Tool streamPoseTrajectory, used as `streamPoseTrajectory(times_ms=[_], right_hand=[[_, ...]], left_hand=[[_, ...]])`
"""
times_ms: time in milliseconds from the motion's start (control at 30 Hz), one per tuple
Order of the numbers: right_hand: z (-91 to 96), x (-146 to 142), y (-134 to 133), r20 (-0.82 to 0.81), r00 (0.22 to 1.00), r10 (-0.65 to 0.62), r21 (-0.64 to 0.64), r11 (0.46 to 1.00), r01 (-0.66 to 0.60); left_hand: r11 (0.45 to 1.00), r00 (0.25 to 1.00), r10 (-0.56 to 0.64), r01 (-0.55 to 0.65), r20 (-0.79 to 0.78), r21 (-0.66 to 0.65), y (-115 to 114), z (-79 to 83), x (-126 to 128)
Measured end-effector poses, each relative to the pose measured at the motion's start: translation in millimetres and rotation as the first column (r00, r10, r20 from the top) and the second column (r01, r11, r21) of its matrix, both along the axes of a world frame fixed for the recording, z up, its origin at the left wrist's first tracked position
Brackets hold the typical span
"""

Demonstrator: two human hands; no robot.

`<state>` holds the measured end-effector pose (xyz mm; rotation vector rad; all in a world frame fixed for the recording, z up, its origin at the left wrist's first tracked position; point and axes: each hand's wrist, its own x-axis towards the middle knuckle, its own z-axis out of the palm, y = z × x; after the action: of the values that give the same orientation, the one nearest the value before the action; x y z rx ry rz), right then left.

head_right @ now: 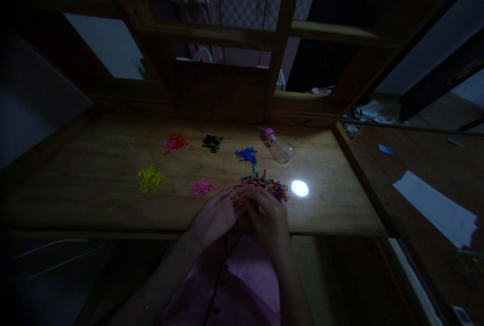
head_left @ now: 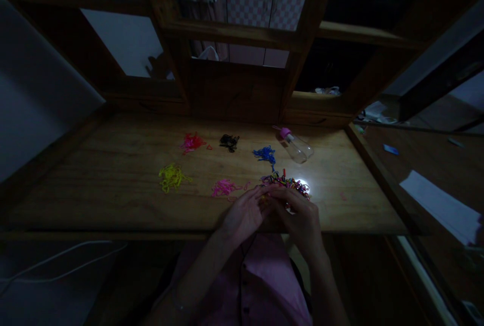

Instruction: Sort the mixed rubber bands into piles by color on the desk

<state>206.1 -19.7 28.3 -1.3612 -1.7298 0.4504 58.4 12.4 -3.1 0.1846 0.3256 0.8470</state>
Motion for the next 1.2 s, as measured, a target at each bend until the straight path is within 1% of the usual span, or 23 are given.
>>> streamPoseTrajectory(times_ms=[133,233,300,433,567,667,800,900,1033,1200], right_hand=[[1.1,5,-5,-0.002,0.995,-0.101,-0.001,0.995,0.101],[3.2,8,-7,0.008,0.993,-0.117,-0.008,0.993,0.117],[4.2,8,-7,0.025,0.993,-0.118,-0.006,0.993,0.118],[2.3,5,-2,0.091,0.992,-0.086,0.006,0.996,0.086],[-4.4,4,4,0.171,0.985,-0.007,0.011,1.0,0.005],[-9.2,6,6,0.191,0.98,0.053,0.007,0.998,-0.056],[-12.8,9,7,0.234,0.968,0.087,-0.002,0.996,-0.089],[-12.7,10,6,0.286,0.953,0.094,-0.014,0.995,-0.094],[-9.4,9,5,0.345,0.935,0.077,-0.053,0.997,-0.062],[-8.3,7,4,0.315,0.947,0.069,-0.061,0.997,-0.052]], left_hand=[[1.0,1.0,0.001,-0.001,0.02,0.018,0,0.7,0],[0.999,1.0,-0.007,0.006,0.03,0.033,0,0.0,1],[0.998,1.0,0.009,-0.01,0.016,0.057,-1,-1.4,3],[0.993,0.998,0.057,-0.054,-0.031,0.104,-2,-5.1,4],[0.989,0.996,0.041,-0.03,-0.076,0.142,-4,-7.1,4],[0.986,0.995,0.037,-0.021,-0.093,0.166,-5,-8.5,4],[0.985,0.994,0.02,-0.002,-0.105,0.173,-6,-9.9,5],[0.981,0.989,0.018,0.01,-0.144,0.191,-7,-8.3,4],[0.973,0.979,0.008,0.039,-0.203,0.228,-8,-3.6,5],[0.976,0.975,0.032,0.016,-0.218,0.217,-8,0.9,6]])
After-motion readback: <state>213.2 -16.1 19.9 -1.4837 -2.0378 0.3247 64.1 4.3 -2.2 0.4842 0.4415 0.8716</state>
